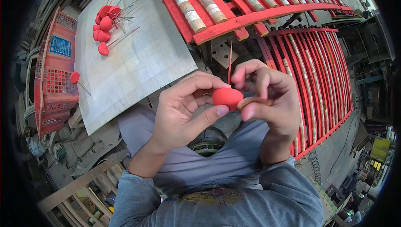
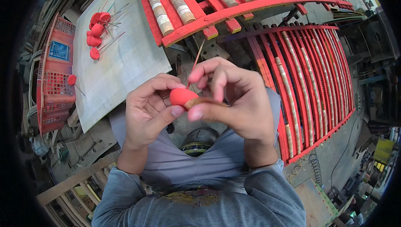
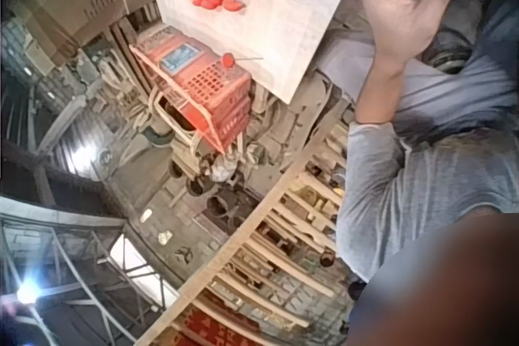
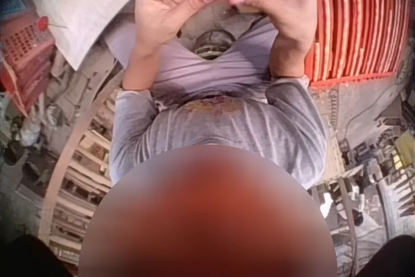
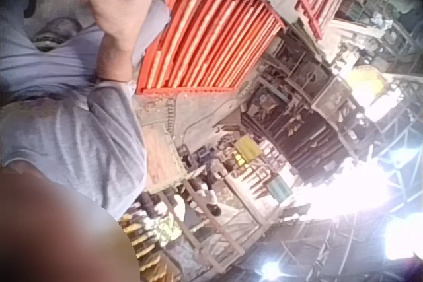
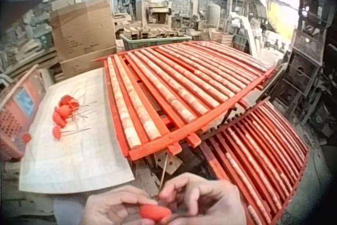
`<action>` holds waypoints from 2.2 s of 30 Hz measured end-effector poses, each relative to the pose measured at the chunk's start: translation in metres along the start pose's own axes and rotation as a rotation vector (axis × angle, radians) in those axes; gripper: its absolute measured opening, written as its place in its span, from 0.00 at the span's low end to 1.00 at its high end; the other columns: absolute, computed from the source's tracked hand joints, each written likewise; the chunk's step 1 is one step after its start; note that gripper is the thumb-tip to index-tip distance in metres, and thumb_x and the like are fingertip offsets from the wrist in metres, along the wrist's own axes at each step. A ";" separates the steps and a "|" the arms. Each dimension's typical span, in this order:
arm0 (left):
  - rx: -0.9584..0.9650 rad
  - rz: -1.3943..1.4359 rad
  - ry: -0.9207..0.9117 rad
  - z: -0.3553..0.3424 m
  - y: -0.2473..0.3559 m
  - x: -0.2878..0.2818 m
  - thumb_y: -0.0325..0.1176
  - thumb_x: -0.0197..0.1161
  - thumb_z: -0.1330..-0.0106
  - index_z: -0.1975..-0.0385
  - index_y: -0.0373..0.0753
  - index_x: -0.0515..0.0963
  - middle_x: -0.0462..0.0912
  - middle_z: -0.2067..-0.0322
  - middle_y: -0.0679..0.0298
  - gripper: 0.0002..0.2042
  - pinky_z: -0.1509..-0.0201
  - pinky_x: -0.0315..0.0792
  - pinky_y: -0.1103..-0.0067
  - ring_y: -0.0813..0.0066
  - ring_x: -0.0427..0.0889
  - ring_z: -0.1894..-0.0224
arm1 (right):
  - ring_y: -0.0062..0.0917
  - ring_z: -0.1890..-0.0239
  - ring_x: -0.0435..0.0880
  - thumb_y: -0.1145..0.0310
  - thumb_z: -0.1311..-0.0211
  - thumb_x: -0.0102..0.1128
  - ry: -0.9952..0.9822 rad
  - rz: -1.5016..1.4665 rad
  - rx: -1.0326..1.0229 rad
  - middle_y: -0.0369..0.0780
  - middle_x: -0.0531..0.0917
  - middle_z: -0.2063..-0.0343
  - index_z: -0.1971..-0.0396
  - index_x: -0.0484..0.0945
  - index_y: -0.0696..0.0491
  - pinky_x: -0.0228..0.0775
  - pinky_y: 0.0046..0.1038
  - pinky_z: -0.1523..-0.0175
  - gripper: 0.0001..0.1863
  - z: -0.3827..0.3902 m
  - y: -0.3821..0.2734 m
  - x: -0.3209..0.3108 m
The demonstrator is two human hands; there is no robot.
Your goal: Using sandpaper to smooth the edges of small red wooden circular components.
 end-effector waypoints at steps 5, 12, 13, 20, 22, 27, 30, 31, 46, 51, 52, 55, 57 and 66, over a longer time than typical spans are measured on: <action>0.099 -0.384 -0.164 -0.001 0.002 0.007 0.20 0.62 0.42 0.59 0.25 0.75 0.74 0.57 0.54 0.12 0.49 0.69 0.78 0.71 0.74 0.54 | 0.19 0.71 0.81 0.83 0.63 0.75 -0.138 0.314 -0.058 0.45 0.82 0.69 0.86 0.69 0.55 0.74 0.19 0.66 0.18 0.004 -0.003 0.005; -0.060 -0.094 -0.095 -0.003 -0.013 0.004 0.17 0.59 0.42 0.56 0.27 0.72 0.74 0.56 0.56 0.13 0.48 0.72 0.78 0.72 0.76 0.54 | 0.22 0.75 0.82 0.86 0.57 0.69 0.130 0.064 0.160 0.42 0.81 0.81 0.86 0.65 0.54 0.76 0.21 0.66 0.19 -0.006 0.001 -0.024; -0.078 0.043 -0.069 -0.003 -0.014 0.002 0.17 0.60 0.41 0.55 0.28 0.71 0.76 0.57 0.58 0.14 0.47 0.72 0.79 0.73 0.78 0.54 | 0.22 0.75 0.82 0.87 0.56 0.68 0.205 0.018 0.143 0.42 0.81 0.81 0.85 0.64 0.54 0.76 0.21 0.66 0.19 -0.007 -0.003 -0.030; -0.118 0.111 -0.030 -0.002 -0.019 0.002 0.16 0.61 0.42 0.55 0.28 0.70 0.75 0.60 0.60 0.15 0.48 0.73 0.80 0.75 0.78 0.54 | 0.17 0.66 0.77 0.83 0.62 0.73 -0.056 0.183 0.069 0.46 0.78 0.62 0.84 0.68 0.54 0.74 0.21 0.57 0.18 0.003 -0.003 -0.006; 0.007 -0.110 -0.069 -0.003 -0.012 0.003 0.17 0.61 0.42 0.56 0.28 0.71 0.75 0.59 0.60 0.14 0.48 0.73 0.80 0.76 0.78 0.55 | 0.17 0.68 0.78 0.83 0.60 0.73 -0.073 0.310 0.034 0.43 0.80 0.70 0.84 0.68 0.55 0.74 0.20 0.60 0.18 0.002 0.000 -0.001; -0.123 -0.115 -0.043 0.000 -0.019 0.001 0.17 0.61 0.42 0.56 0.28 0.71 0.75 0.59 0.60 0.14 0.47 0.73 0.80 0.77 0.77 0.55 | 0.21 0.71 0.83 0.84 0.53 0.69 -0.041 0.152 0.017 0.44 0.81 0.77 0.84 0.64 0.55 0.77 0.20 0.66 0.18 -0.002 -0.001 -0.011; -0.181 0.016 0.004 -0.001 -0.025 0.000 0.17 0.61 0.42 0.55 0.27 0.70 0.75 0.60 0.60 0.15 0.47 0.73 0.80 0.76 0.77 0.55 | 0.23 0.69 0.84 0.84 0.47 0.62 0.040 0.071 0.076 0.48 0.82 0.75 0.80 0.61 0.54 0.78 0.22 0.65 0.17 -0.007 0.005 -0.027; -0.143 0.065 0.025 -0.003 -0.023 -0.003 0.17 0.62 0.42 0.54 0.27 0.69 0.75 0.60 0.60 0.16 0.47 0.73 0.80 0.76 0.77 0.55 | 0.23 0.69 0.84 0.84 0.47 0.62 0.039 0.070 0.075 0.48 0.82 0.75 0.80 0.61 0.54 0.78 0.22 0.65 0.17 -0.007 0.004 -0.027; -0.155 0.067 -0.032 -0.001 -0.027 -0.003 0.18 0.63 0.42 0.55 0.27 0.68 0.75 0.60 0.59 0.16 0.49 0.74 0.80 0.76 0.78 0.56 | 0.16 0.73 0.81 0.83 0.55 0.70 0.054 0.136 0.102 0.38 0.80 0.78 0.82 0.67 0.55 0.73 0.16 0.68 0.16 -0.001 0.007 -0.015; -0.244 0.168 -0.039 -0.003 -0.032 -0.003 0.19 0.62 0.41 0.55 0.27 0.68 0.76 0.60 0.58 0.16 0.50 0.74 0.80 0.75 0.78 0.56 | 0.20 0.71 0.83 0.83 0.52 0.68 0.032 0.035 0.083 0.41 0.81 0.77 0.81 0.64 0.54 0.76 0.18 0.66 0.17 -0.009 0.009 -0.025; -0.250 0.186 -0.029 -0.003 -0.033 -0.005 0.19 0.62 0.41 0.54 0.28 0.67 0.76 0.59 0.58 0.16 0.50 0.74 0.80 0.75 0.78 0.55 | 0.21 0.69 0.83 0.82 0.52 0.69 0.065 -0.033 0.139 0.43 0.81 0.75 0.81 0.65 0.54 0.76 0.19 0.64 0.17 -0.010 0.011 -0.026; -0.187 0.155 -0.007 -0.004 -0.030 -0.010 0.19 0.62 0.41 0.54 0.28 0.68 0.76 0.59 0.58 0.16 0.50 0.74 0.81 0.76 0.78 0.55 | 0.20 0.65 0.82 0.82 0.53 0.69 0.088 -0.130 0.192 0.45 0.81 0.71 0.80 0.66 0.54 0.75 0.21 0.60 0.17 -0.009 0.013 -0.019; -0.185 0.150 0.003 -0.006 -0.028 -0.007 0.19 0.62 0.41 0.53 0.28 0.68 0.76 0.60 0.59 0.17 0.50 0.74 0.81 0.76 0.78 0.55 | 0.20 0.63 0.81 0.82 0.53 0.69 0.084 -0.156 0.188 0.45 0.81 0.69 0.80 0.67 0.54 0.74 0.22 0.57 0.16 -0.007 0.015 -0.016; -0.134 0.053 -0.028 -0.005 -0.028 -0.003 0.18 0.61 0.41 0.54 0.28 0.68 0.76 0.60 0.60 0.16 0.50 0.74 0.80 0.77 0.78 0.56 | 0.18 0.72 0.81 0.83 0.57 0.71 0.040 0.088 0.077 0.41 0.81 0.77 0.82 0.70 0.56 0.75 0.18 0.65 0.15 -0.007 0.015 -0.012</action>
Point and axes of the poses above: each hand's wrist, its own z-axis away from the middle knuckle, its own x-axis out of the palm, y = z × x, the point moved 9 cm from there along -z, towards the middle knuckle
